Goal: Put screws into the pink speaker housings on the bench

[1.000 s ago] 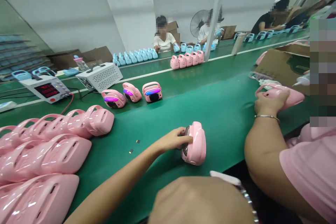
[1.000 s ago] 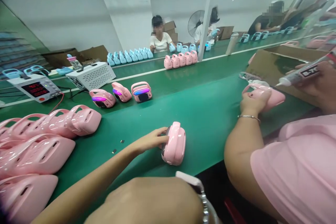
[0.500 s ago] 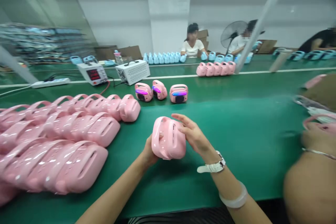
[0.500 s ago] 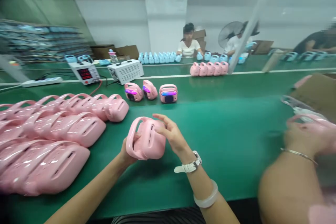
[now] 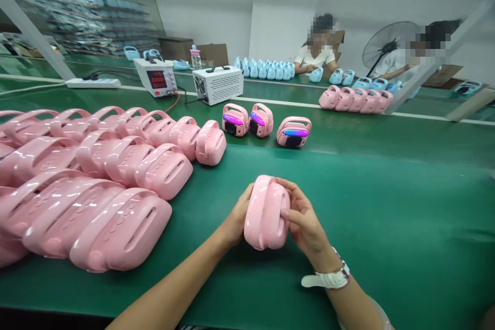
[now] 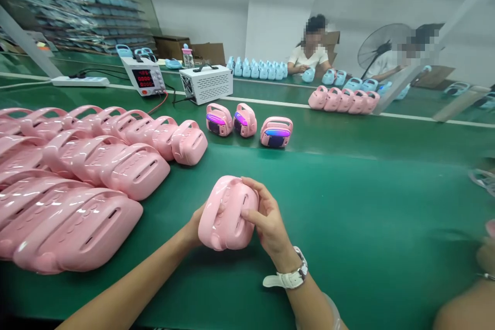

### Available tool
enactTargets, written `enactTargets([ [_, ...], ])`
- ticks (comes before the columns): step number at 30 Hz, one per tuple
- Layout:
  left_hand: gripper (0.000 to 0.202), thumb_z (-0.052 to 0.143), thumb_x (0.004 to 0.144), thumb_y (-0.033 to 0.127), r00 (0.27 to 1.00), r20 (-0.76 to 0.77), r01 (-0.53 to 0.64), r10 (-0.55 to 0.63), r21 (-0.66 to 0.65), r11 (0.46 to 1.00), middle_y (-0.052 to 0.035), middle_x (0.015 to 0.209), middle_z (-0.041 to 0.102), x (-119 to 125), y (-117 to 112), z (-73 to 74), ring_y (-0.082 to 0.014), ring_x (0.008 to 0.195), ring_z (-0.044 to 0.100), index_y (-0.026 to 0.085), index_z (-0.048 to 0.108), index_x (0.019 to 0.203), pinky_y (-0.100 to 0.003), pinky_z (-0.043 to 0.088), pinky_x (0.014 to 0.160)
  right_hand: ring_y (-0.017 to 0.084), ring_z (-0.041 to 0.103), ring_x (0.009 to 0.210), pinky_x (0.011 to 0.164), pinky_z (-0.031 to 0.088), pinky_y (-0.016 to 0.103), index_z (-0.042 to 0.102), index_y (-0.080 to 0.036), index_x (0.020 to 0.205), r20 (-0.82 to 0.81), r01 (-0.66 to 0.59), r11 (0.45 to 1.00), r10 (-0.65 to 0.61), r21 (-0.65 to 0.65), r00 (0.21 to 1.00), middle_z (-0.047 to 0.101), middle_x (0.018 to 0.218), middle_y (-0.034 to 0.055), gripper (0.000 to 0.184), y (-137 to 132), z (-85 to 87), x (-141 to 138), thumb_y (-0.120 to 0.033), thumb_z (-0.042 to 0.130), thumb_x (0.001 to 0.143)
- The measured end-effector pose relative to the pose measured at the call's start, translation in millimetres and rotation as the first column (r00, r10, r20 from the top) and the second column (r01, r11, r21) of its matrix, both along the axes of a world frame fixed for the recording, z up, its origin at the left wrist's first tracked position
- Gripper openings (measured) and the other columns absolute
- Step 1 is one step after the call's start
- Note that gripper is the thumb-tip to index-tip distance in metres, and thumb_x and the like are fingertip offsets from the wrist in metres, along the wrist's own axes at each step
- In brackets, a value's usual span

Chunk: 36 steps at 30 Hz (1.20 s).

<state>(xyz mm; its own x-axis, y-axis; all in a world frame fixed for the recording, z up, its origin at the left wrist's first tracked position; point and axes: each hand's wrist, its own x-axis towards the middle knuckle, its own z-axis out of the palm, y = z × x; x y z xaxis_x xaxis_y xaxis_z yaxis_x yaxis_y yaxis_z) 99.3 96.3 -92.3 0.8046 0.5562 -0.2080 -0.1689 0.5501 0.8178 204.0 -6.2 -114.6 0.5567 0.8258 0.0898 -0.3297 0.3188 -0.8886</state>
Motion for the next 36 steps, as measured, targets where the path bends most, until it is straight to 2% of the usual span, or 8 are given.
enactTargets([
  [3, 0.042, 0.072, 0.061, 0.033, 0.999, -0.034, 0.026, -0.021, 0.128, 0.991, -0.0055, 0.100, 0.069, -1.1, 1.2, -3.1, -0.0280, 0.095, 0.057, 0.017, 0.072, 0.099, -0.031, 0.045, 0.075, 0.020, 0.055, 0.109, 0.095, 0.042, 0.028, 0.070, -0.032, 0.110, 0.008, -0.003, 1.000, 0.003, 0.003, 1.000, 0.066, 0.118, -0.0014, 0.049, -2.7, -1.4, -0.4, -0.030, 0.081, 0.062],
  [12, 0.043, 0.062, 0.075, 0.030, 0.993, 0.010, 0.110, -0.117, 0.259, 0.960, -0.0050, 0.110, 0.064, -5.7, 2.3, -18.7, -0.0258, 0.101, 0.054, 0.021, 0.063, 0.117, -0.030, 0.043, 0.083, 0.019, 0.056, 0.103, 0.090, 0.045, 0.026, 0.070, -0.032, 0.108, -0.034, -0.028, 1.000, 0.028, -0.003, 0.999, 0.065, 0.115, -0.0013, 0.049, -5.9, 1.8, -1.4, -0.030, 0.082, 0.060],
  [19, 0.041, 0.069, 0.073, 0.037, 0.996, 0.011, 0.089, -0.091, 0.136, 0.987, -0.0048, 0.104, 0.064, -3.1, -4.2, -29.8, -0.0224, 0.091, 0.055, 0.021, 0.064, 0.110, -0.030, 0.043, 0.077, 0.021, 0.057, 0.100, 0.089, 0.047, 0.030, 0.072, -0.030, 0.105, -0.084, -0.036, 0.998, 0.032, -0.049, 0.996, 0.067, 0.111, 0.0008, 0.050, -4.6, 3.2, 0.9, -0.029, 0.083, 0.056],
  [22, 0.045, 0.072, 0.066, 0.042, 1.000, -0.019, -0.006, 0.007, 0.051, 0.999, -0.0061, 0.099, 0.066, 0.2, -6.9, -24.5, -0.0256, 0.092, 0.057, 0.018, 0.067, 0.104, -0.033, 0.045, 0.078, 0.025, 0.056, 0.113, 0.095, 0.046, 0.036, 0.072, -0.033, 0.108, -0.055, 0.002, 1.000, -0.004, -0.030, 0.998, 0.064, 0.124, 0.0018, 0.051, -1.3, -0.5, 3.7, -0.033, 0.083, 0.058],
  [25, 0.052, 0.073, 0.063, 0.046, 0.997, 0.004, -0.080, 0.080, 0.002, 0.997, -0.0081, 0.109, 0.067, 1.3, -7.5, -15.6, -0.0321, 0.107, 0.057, 0.017, 0.066, 0.106, -0.037, 0.046, 0.087, 0.030, 0.048, 0.128, 0.104, 0.041, 0.043, 0.075, -0.034, 0.101, 0.139, 0.086, 0.995, -0.092, 0.046, 0.986, 0.057, 0.138, 0.0021, 0.040, -0.6, -1.7, 2.6, -0.032, 0.084, 0.062],
  [30, 0.052, 0.072, 0.070, 0.044, 0.997, -0.028, -0.070, 0.073, 0.089, 0.994, -0.0074, 0.112, 0.068, 0.2, -6.1, -5.5, -0.0301, 0.111, 0.058, 0.020, 0.063, 0.116, -0.036, 0.043, 0.093, 0.032, 0.060, 0.117, 0.103, 0.044, 0.051, 0.080, -0.030, 0.077, 0.351, 0.302, 0.949, -0.313, 0.088, 0.883, 0.072, 0.111, 0.0074, 0.005, -3.6, 4.3, -2.1, -0.027, 0.079, 0.073],
  [34, 0.051, 0.075, 0.066, 0.037, 0.987, -0.158, 0.028, -0.016, 0.069, 0.997, -0.0073, 0.106, 0.069, 8.4, -7.3, 7.0, -0.0271, 0.100, 0.062, 0.019, 0.063, 0.113, -0.034, 0.047, 0.084, 0.033, 0.067, 0.105, 0.093, 0.052, 0.051, 0.079, -0.027, 0.071, 0.170, 0.413, 0.904, -0.426, 0.107, 0.889, 0.074, 0.092, 0.0068, 0.009, -5.6, 5.9, 12.7, -0.034, 0.083, 0.068],
  [36, 0.041, 0.073, 0.067, 0.037, 0.970, -0.222, -0.086, 0.093, 0.043, 0.995, -0.0088, 0.094, 0.070, 22.2, -1.9, 19.1, -0.0262, 0.087, 0.064, 0.014, 0.065, 0.100, -0.033, 0.049, 0.073, 0.031, 0.069, 0.099, 0.087, 0.055, 0.052, 0.077, -0.027, 0.067, -0.029, 0.474, 0.874, -0.474, 0.106, 0.880, 0.073, 0.083, 0.0036, 0.017, -7.3, 3.8, 27.6, -0.038, 0.088, 0.060],
])
